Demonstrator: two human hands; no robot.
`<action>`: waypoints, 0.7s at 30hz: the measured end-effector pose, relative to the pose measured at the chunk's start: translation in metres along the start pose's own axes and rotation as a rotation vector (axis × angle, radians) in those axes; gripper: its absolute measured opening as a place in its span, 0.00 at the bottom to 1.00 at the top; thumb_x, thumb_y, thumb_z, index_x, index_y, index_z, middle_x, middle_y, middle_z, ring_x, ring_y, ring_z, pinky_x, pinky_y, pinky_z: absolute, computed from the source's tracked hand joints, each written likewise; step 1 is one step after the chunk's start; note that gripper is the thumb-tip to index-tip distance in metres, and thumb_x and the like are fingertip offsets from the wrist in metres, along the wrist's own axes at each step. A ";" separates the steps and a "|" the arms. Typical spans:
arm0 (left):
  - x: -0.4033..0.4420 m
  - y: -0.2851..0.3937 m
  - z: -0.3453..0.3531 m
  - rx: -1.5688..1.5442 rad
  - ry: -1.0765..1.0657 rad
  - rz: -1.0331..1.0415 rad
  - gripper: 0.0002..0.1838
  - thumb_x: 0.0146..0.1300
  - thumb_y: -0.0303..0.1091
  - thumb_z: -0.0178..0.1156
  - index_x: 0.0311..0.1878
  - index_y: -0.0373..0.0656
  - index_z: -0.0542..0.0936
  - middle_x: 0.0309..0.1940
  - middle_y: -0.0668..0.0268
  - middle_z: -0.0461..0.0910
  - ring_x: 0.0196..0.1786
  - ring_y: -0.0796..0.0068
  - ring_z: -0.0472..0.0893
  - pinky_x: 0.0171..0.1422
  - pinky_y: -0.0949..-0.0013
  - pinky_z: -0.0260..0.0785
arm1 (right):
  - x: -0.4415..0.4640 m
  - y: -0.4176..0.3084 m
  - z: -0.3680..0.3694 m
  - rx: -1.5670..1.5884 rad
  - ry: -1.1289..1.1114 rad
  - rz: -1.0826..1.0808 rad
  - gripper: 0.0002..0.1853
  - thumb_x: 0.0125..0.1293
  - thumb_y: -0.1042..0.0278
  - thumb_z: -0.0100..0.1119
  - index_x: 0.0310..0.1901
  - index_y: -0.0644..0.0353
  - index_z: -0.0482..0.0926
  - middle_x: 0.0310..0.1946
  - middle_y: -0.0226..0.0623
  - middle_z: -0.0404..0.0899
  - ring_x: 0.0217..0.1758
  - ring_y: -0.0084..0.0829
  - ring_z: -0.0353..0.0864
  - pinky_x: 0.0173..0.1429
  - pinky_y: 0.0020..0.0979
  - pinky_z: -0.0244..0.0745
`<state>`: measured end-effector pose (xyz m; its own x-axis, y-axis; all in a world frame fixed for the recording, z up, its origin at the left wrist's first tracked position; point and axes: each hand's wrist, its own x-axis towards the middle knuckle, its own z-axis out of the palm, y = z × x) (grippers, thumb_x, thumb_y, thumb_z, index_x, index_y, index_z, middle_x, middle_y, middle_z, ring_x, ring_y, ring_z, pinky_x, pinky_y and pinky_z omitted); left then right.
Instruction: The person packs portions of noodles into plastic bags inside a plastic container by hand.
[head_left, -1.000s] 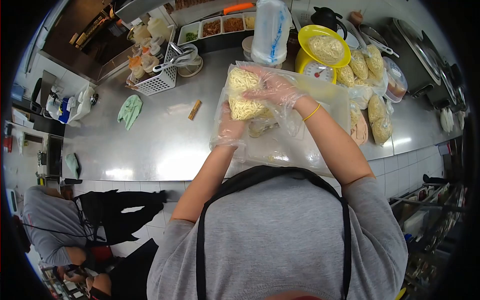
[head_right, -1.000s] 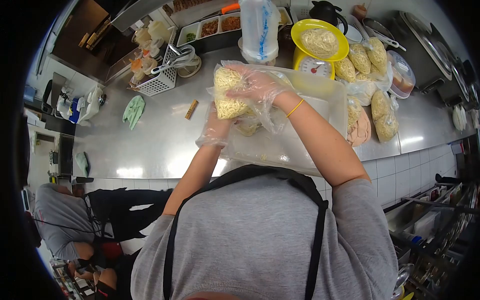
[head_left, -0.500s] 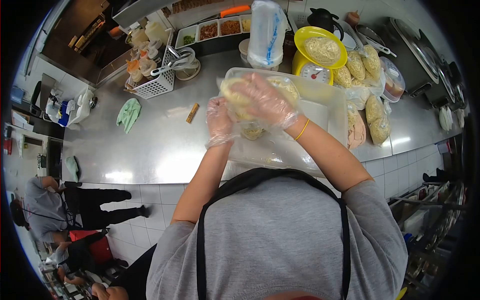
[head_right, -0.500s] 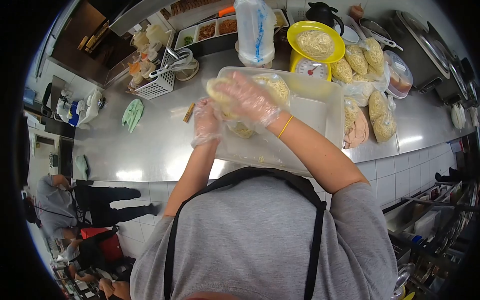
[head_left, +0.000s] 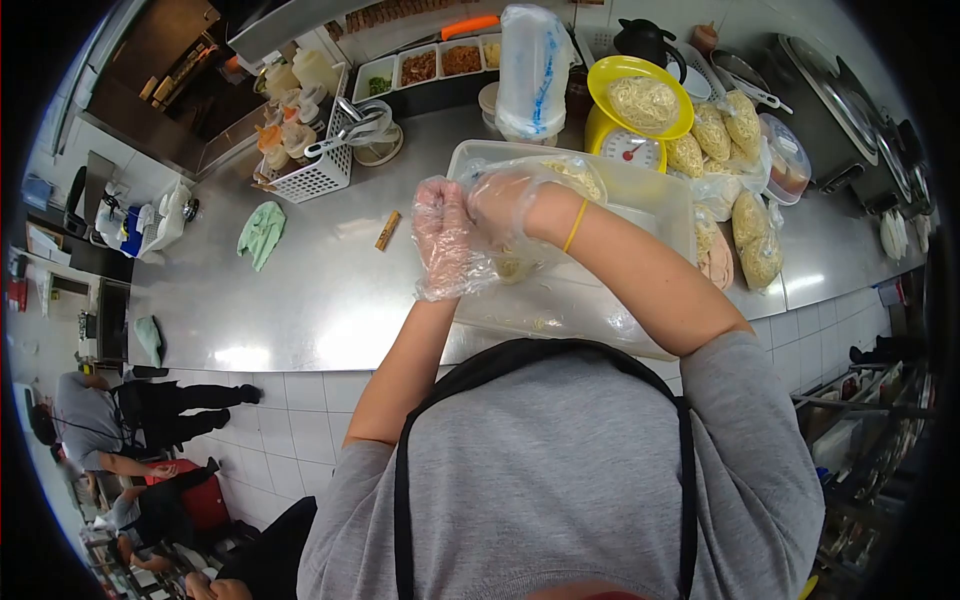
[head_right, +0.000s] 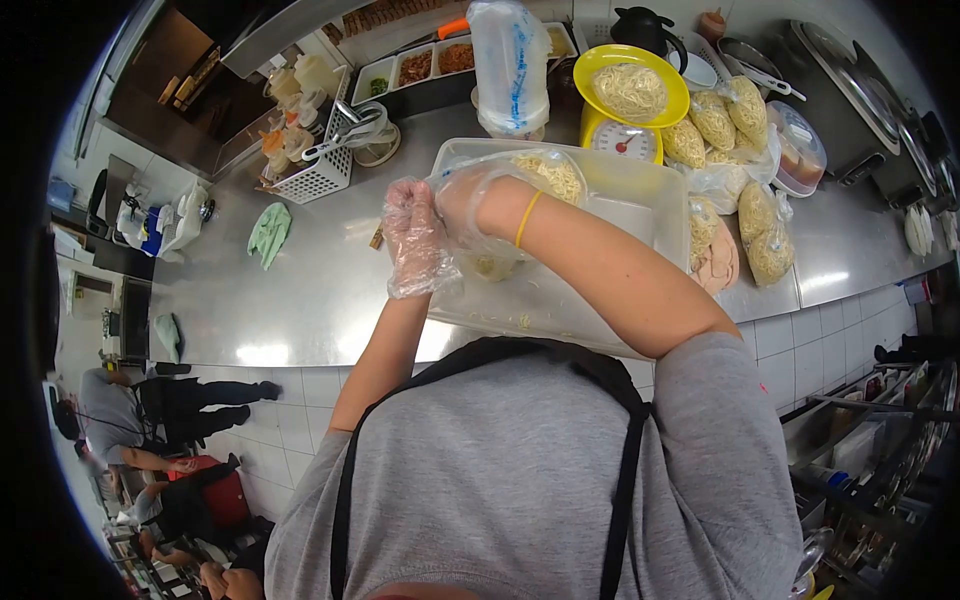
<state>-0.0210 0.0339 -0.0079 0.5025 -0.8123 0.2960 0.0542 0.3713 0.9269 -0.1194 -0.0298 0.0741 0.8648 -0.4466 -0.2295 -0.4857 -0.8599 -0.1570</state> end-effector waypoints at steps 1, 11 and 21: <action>-0.001 0.002 0.002 0.028 -0.019 0.019 0.08 0.62 0.36 0.54 0.33 0.44 0.68 0.24 0.76 0.66 0.26 0.88 0.62 0.29 0.81 0.57 | -0.001 -0.003 -0.006 -0.011 -0.091 0.024 0.13 0.51 0.64 0.54 0.35 0.61 0.80 0.39 0.47 0.78 0.43 0.44 0.77 0.47 0.38 0.72; -0.004 0.011 0.008 0.012 0.032 -0.075 0.07 0.63 0.37 0.52 0.35 0.44 0.69 0.25 0.76 0.65 0.28 0.88 0.62 0.31 0.81 0.58 | -0.025 0.031 0.035 0.300 0.614 -0.284 0.13 0.47 0.65 0.62 0.36 0.59 0.77 0.35 0.43 0.75 0.42 0.41 0.75 0.48 0.36 0.70; 0.000 0.003 0.005 0.203 0.081 -0.026 0.07 0.64 0.37 0.51 0.35 0.45 0.70 0.27 0.75 0.65 0.31 0.86 0.62 0.37 0.79 0.58 | -0.092 0.189 0.015 0.075 0.891 0.540 0.25 0.45 0.60 0.66 0.47 0.51 0.71 0.44 0.42 0.71 0.48 0.45 0.72 0.54 0.37 0.67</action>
<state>-0.0253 0.0327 -0.0039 0.5713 -0.7787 0.2591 -0.1023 0.2457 0.9639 -0.2925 -0.1478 0.0506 0.2959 -0.8143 0.4994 -0.8161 -0.4872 -0.3109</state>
